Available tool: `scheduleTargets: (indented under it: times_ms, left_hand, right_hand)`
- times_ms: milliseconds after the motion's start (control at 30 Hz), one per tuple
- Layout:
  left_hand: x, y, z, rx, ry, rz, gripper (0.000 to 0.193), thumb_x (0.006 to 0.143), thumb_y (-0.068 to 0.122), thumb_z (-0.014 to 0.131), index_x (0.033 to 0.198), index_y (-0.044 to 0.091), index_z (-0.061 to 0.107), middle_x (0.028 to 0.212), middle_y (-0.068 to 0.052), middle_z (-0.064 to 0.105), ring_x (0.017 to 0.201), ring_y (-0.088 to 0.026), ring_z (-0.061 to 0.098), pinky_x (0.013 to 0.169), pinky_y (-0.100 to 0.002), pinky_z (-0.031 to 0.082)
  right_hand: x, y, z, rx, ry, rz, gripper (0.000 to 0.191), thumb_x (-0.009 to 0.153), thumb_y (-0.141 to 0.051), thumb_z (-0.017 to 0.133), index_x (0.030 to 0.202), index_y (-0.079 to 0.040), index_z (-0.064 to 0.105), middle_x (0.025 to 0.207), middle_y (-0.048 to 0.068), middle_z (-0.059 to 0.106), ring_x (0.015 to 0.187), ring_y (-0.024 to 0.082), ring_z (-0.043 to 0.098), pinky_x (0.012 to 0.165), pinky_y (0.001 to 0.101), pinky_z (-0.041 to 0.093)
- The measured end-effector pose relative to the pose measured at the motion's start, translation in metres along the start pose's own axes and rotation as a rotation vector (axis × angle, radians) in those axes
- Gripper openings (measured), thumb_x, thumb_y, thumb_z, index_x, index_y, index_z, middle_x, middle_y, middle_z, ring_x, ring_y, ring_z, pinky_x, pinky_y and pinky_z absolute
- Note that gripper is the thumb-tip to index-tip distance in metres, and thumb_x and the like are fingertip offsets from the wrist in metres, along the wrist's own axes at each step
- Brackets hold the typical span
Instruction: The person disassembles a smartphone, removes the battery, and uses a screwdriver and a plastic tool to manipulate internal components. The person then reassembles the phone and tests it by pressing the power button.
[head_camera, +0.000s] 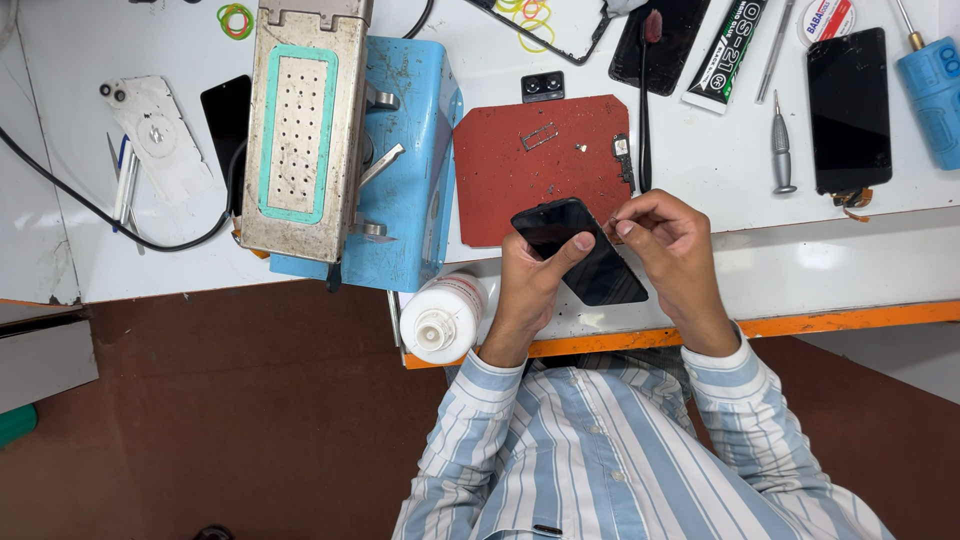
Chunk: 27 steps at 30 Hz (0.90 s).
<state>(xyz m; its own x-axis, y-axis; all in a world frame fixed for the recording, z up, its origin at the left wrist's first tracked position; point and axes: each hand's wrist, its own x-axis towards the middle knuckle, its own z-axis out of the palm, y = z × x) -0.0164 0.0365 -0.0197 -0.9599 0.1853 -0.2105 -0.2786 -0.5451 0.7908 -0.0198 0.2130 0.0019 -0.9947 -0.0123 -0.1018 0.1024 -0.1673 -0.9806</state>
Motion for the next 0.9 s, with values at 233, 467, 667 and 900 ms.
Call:
scheduleTargets:
  times_ms: [233,467,667,900]
  left_hand:
    - [0.003,0.005,0.003,-0.033,0.012,-0.03,0.021,0.092,0.018,0.081,0.104,0.003,0.073,0.096,-0.006,0.074,0.091,-0.013,0.07,0.082,-0.028,0.058]
    - [0.005,0.005,0.002,-0.002,0.013,-0.041,0.025,0.091,0.019,0.082,0.107,0.002,0.073,0.099,-0.008,0.075,0.094,-0.015,0.071,0.086,-0.03,0.059]
    - [0.005,0.002,0.001,0.001,0.017,-0.027,0.025,0.09,0.018,0.082,0.107,0.003,0.073,0.099,-0.009,0.075,0.094,-0.017,0.072,0.087,-0.031,0.06]
    - [0.006,0.002,0.001,-0.004,0.003,-0.029,0.024,0.091,0.017,0.083,0.107,0.002,0.073,0.098,-0.009,0.075,0.093,-0.016,0.071,0.085,-0.031,0.059]
  right_hand:
    - [0.004,0.003,0.006,-0.039,0.052,0.087,0.01,0.097,-0.004,0.073,0.106,0.001,0.073,0.092,0.006,0.07,0.079,0.006,0.059,0.066,0.019,0.046]
    - [0.004,-0.006,0.009,-0.041,0.026,0.063,0.018,0.096,-0.003,0.073,0.113,0.001,0.074,0.095,0.008,0.074,0.078,0.005,0.064,0.064,0.016,0.049]
    - [0.004,-0.014,0.007,-0.028,0.0,0.092,0.023,0.095,0.0,0.071,0.118,0.002,0.072,0.103,0.011,0.076,0.09,0.011,0.071,0.079,0.0203,0.059]
    - [0.003,-0.021,0.003,-0.082,0.017,0.169,0.024,0.094,-0.002,0.071,0.117,0.003,0.073,0.105,0.017,0.077,0.094,0.016,0.075,0.082,0.0243,0.062]
